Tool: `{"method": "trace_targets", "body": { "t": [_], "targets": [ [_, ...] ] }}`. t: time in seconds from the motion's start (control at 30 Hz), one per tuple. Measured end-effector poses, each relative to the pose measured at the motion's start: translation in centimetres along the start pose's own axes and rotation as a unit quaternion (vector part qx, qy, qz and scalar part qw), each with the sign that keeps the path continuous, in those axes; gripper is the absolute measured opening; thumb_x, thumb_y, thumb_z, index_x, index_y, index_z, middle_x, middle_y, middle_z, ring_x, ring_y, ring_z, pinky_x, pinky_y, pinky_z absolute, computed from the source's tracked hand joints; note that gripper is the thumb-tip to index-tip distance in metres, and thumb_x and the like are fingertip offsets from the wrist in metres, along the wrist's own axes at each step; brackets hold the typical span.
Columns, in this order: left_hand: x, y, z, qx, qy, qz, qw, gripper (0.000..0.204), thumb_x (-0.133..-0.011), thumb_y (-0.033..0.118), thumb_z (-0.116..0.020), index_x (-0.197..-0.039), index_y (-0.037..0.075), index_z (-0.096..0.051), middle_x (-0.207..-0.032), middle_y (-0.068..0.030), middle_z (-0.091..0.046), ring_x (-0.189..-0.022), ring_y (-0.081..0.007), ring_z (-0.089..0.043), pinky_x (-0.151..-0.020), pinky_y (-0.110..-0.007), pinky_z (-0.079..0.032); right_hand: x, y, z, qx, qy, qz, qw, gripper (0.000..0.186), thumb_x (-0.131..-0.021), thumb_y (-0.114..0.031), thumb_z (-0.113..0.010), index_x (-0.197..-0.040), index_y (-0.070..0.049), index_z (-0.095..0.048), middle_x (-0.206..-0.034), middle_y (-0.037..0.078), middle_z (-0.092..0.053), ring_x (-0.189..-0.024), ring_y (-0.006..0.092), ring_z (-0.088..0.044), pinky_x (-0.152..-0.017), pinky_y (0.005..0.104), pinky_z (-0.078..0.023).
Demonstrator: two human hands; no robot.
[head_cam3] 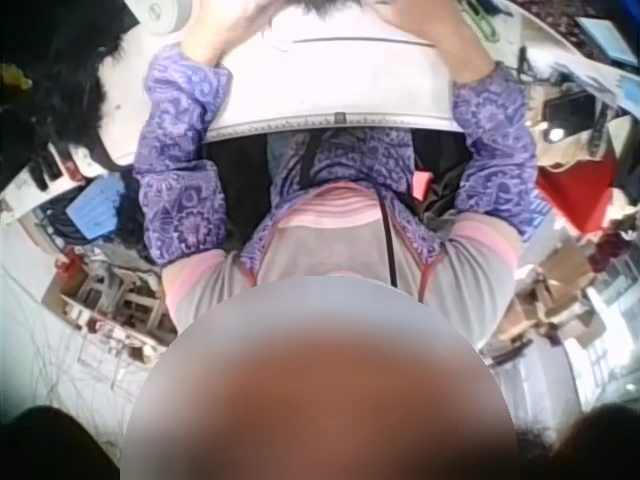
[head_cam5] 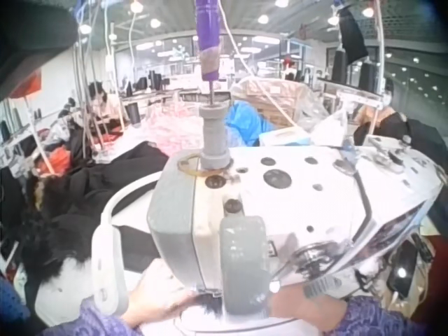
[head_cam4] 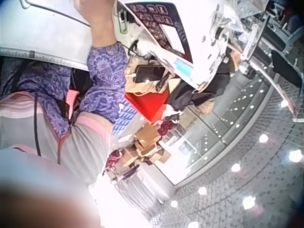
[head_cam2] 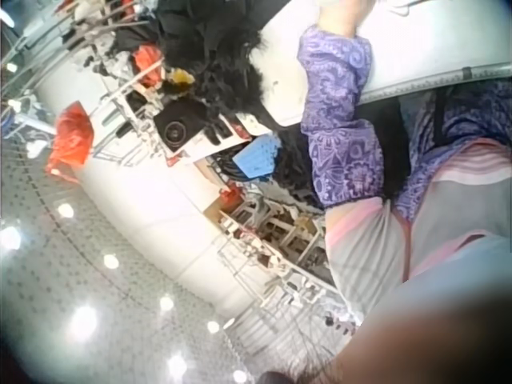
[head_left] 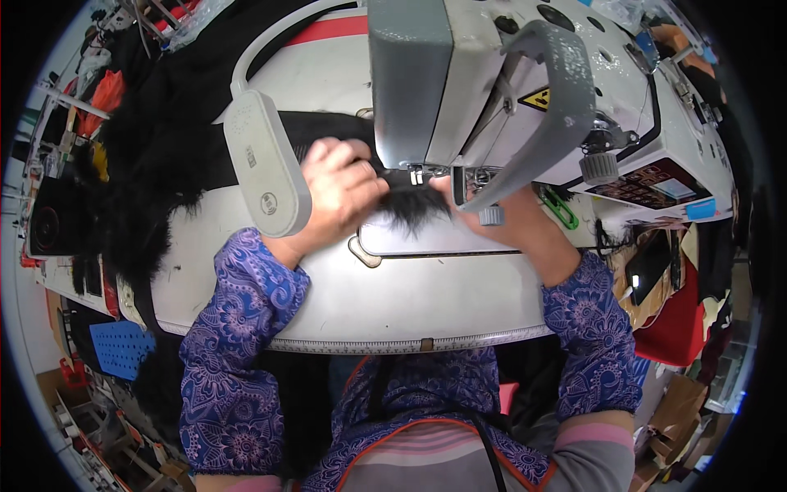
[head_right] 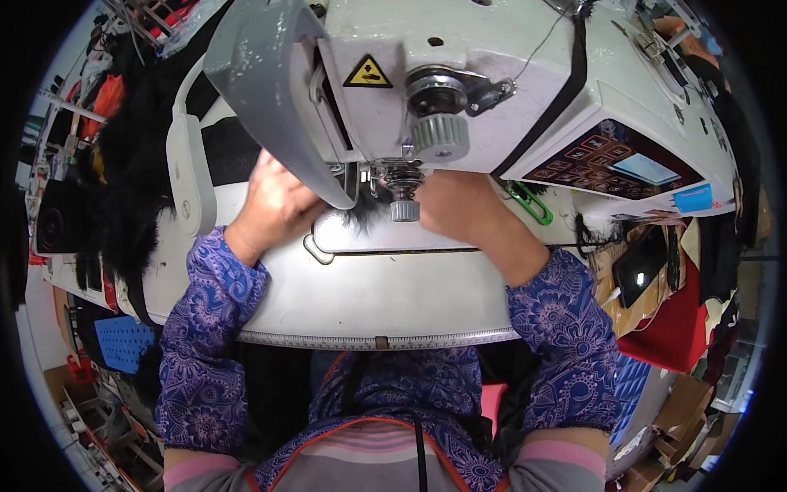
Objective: Sewing pieces of black faux fur using an industrial sewing machine.
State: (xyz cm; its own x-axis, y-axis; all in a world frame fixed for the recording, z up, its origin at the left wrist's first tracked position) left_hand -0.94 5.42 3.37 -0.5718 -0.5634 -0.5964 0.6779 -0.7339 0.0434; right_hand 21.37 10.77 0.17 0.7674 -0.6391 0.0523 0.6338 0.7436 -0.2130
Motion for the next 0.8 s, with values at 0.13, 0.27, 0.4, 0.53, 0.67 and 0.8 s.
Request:
{"method": "trace_targets", "body": {
  "t": [0.13, 0.27, 0.4, 0.53, 0.67, 0.8],
  "targets": [
    [-0.1, 1.8, -1.2, 0.045, 0.041, -0.061, 0.996, 0.02, -0.061, 0.014, -0.075, -0.079, 0.008, -0.068, -0.08, -0.0032, -0.062, -0.088, -0.0214, -0.063, -0.081, -0.038, -0.046, 0.1, -2.3, 1.0, -0.035, 0.255, 0.197, 0.946, 0.019, -0.081, -0.02, -0.071, -0.1, -0.015, -0.069, -0.09, 0.005, -0.068, -0.076, 0.0235, -0.065, -0.064, 0.0401, -0.052],
    [0.6, 1.5, -1.1, 0.115, 0.013, -0.004, 0.993, 0.027, -0.056, 0.013, -0.079, -0.081, 0.008, -0.07, -0.082, -0.0034, -0.064, -0.084, -0.0202, -0.063, -0.078, -0.037, -0.045, 0.1, -2.4, 1.3, -0.054, 0.279, 0.207, 0.936, 0.014, -0.083, -0.013, -0.068, -0.097, -0.014, -0.064, -0.083, 0.003, -0.066, -0.067, 0.0238, -0.065, -0.055, 0.0386, -0.051],
    [1.0, 1.4, -0.8, 0.121, 0.009, 0.002, 0.993, 0.026, -0.056, 0.012, -0.079, -0.081, 0.007, -0.071, -0.086, -0.0032, -0.065, -0.079, -0.0194, -0.062, -0.074, -0.035, -0.043, 0.2, -2.4, 1.2, -0.061, 0.248, 0.222, 0.941, 0.013, -0.084, -0.014, -0.067, -0.096, -0.013, -0.063, -0.083, 0.004, -0.066, -0.066, 0.0251, -0.065, -0.055, 0.0383, -0.05],
    [0.7, 1.6, -0.7, 0.107, 0.004, -0.004, 0.994, 0.023, -0.058, 0.009, -0.078, -0.081, 0.007, -0.071, -0.086, -0.0024, -0.065, -0.076, -0.0184, -0.06, -0.072, -0.035, -0.041, 0.0, -2.2, 0.7, -0.035, 0.25, 0.189, 0.949, 0.015, -0.084, -0.017, -0.068, -0.098, -0.014, -0.063, -0.083, 0.004, -0.067, -0.065, 0.0258, -0.065, -0.053, 0.0391, -0.05],
    [1.1, 1.4, 0.3, 0.102, -0.055, 0.052, 0.992, 0.021, -0.061, 0.008, -0.077, -0.081, 0.008, -0.071, -0.085, -0.0016, -0.064, -0.076, -0.0177, -0.059, -0.073, -0.034, -0.04, 0.1, -1.8, 0.4, -0.01, 0.225, 0.141, 0.964, 0.019, -0.081, -0.02, -0.072, -0.098, -0.014, -0.064, -0.082, 0.005, -0.066, -0.065, 0.0259, -0.064, -0.053, 0.0398, -0.05],
    [1.3, 1.5, 0.3, 0.092, -0.065, 0.052, 0.992, 0.024, -0.061, 0.009, -0.076, -0.084, 0.007, -0.071, -0.085, -0.0015, -0.063, -0.078, -0.0174, -0.059, -0.073, -0.034, -0.039, 0.1, -2.2, 0.7, -0.024, 0.246, 0.169, 0.954, 0.017, -0.08, -0.018, -0.072, -0.094, -0.012, -0.064, -0.082, 0.006, -0.066, -0.064, 0.0264, -0.063, -0.054, 0.0405, -0.05]
  ]
}}
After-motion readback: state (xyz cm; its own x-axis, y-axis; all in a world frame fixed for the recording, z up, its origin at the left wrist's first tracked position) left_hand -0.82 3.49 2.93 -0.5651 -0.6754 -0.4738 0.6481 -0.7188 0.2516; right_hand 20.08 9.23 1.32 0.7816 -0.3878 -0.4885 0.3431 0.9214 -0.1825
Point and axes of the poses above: each hand's wrist, its own x-axis away from the middle knuckle, its own z-axis out of the back of the hand, y = z × x, the point moved 3 cm from there along -x, towards the middle knuckle
